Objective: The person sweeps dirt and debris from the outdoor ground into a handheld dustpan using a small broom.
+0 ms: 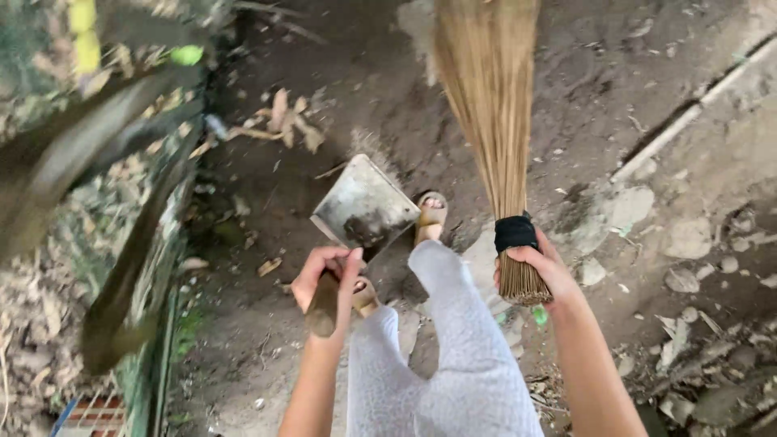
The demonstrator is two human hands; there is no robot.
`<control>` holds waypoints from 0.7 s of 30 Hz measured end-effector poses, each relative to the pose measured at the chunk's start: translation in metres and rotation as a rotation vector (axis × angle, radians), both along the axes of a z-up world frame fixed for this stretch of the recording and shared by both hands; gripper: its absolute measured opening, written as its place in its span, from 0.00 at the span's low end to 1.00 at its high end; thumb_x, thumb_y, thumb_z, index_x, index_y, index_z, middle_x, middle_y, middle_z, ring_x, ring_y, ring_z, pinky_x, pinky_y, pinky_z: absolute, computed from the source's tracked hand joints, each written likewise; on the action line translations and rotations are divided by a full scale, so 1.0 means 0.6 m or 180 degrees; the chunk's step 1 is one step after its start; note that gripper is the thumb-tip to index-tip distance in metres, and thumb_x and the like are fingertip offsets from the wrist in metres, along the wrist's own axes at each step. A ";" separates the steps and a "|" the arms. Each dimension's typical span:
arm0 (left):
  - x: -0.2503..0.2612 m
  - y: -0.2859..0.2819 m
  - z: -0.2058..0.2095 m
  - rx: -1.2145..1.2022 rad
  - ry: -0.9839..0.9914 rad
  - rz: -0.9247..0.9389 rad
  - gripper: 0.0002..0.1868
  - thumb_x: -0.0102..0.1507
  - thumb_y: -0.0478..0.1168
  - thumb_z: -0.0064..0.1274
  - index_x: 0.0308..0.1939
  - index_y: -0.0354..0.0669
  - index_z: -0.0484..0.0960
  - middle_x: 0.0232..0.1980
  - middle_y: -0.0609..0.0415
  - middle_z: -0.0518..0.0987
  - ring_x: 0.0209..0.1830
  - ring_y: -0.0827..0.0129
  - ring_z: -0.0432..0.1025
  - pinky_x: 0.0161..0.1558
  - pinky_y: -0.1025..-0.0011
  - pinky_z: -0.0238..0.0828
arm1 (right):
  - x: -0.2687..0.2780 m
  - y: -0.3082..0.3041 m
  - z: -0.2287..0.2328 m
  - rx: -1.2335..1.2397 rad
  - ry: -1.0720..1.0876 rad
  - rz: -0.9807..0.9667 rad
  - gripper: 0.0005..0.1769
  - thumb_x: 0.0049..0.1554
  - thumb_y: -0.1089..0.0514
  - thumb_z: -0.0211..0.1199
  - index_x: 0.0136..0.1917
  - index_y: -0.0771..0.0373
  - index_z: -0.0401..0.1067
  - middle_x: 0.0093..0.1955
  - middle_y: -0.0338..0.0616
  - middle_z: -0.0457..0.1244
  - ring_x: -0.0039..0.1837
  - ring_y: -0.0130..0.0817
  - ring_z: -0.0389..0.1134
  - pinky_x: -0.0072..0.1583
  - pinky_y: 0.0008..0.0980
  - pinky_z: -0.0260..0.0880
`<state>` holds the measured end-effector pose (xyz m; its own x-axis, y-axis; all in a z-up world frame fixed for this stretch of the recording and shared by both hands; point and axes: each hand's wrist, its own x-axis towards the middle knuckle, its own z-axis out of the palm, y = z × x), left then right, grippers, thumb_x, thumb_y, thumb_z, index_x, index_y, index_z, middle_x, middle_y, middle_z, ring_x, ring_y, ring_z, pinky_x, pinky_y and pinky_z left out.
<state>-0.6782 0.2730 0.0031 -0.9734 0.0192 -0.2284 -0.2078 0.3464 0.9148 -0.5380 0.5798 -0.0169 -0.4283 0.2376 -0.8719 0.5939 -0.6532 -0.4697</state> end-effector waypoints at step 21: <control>-0.354 0.443 0.053 -0.0459 0.0373 -0.0731 0.09 0.63 0.36 0.68 0.37 0.43 0.80 0.24 0.65 0.68 0.24 0.82 0.58 0.30 0.80 0.59 | -0.249 0.573 -0.042 0.0544 -0.0370 -0.0305 0.43 0.49 0.60 0.67 0.76 0.60 0.57 0.49 0.55 0.66 0.42 0.47 0.73 0.43 0.49 0.76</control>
